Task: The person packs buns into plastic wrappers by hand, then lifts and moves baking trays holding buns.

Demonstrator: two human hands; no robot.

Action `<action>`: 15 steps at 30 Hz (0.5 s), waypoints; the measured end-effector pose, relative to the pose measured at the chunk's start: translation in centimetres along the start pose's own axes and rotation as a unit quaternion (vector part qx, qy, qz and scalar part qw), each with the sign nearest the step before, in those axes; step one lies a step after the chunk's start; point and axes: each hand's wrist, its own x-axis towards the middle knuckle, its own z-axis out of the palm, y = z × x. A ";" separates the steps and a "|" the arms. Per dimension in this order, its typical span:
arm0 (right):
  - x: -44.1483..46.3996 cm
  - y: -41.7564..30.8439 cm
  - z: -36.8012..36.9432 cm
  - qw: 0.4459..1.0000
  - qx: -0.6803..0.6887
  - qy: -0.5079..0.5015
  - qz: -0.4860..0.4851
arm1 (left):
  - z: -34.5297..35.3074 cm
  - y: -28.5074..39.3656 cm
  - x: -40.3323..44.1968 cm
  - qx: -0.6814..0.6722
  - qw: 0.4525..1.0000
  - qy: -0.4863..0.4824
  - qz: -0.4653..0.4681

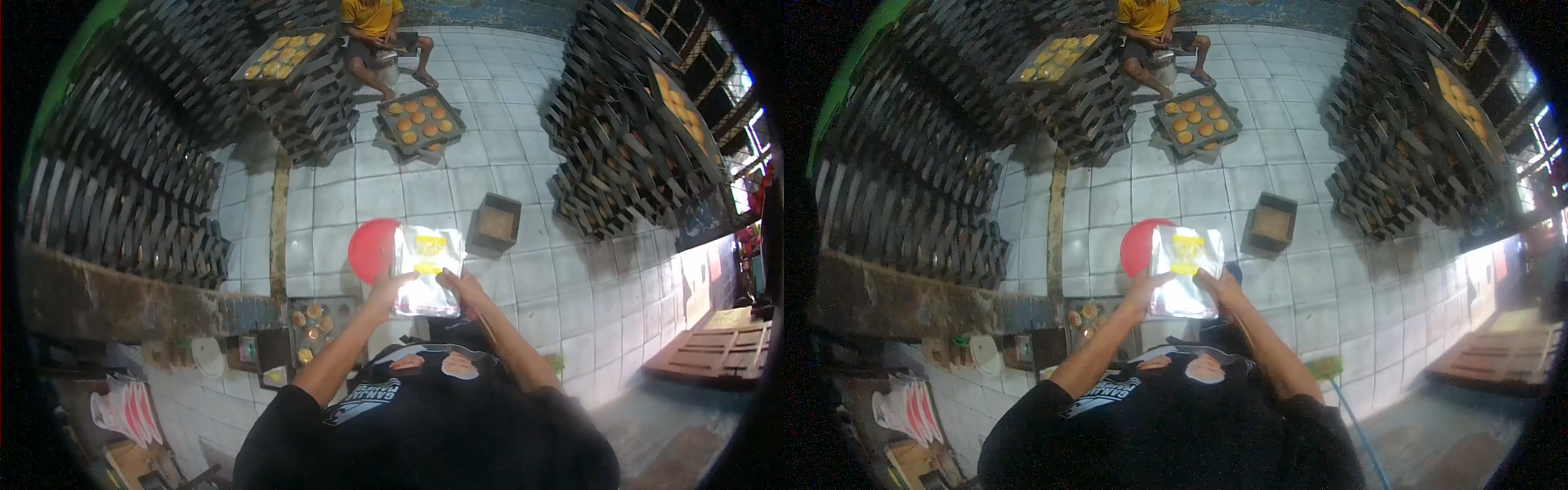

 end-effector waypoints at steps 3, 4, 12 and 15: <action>4.4 -3.3 -2.5 1.000 -0.004 0.005 0.018 | 0.9 0.9 6.3 0.076 0.996 0.041 0.003; 6.9 -5.5 -3.6 1.000 -0.002 0.013 0.013 | 1.5 2.3 8.8 0.058 0.996 0.066 -0.003; 17.6 -17.1 -14.0 0.976 0.160 -0.019 0.146 | 1.4 10.4 20.9 0.043 0.995 0.006 -0.084; 20.9 -21.1 -15.3 0.969 0.206 0.003 0.135 | -8.7 6.6 26.3 0.255 0.962 0.095 0.020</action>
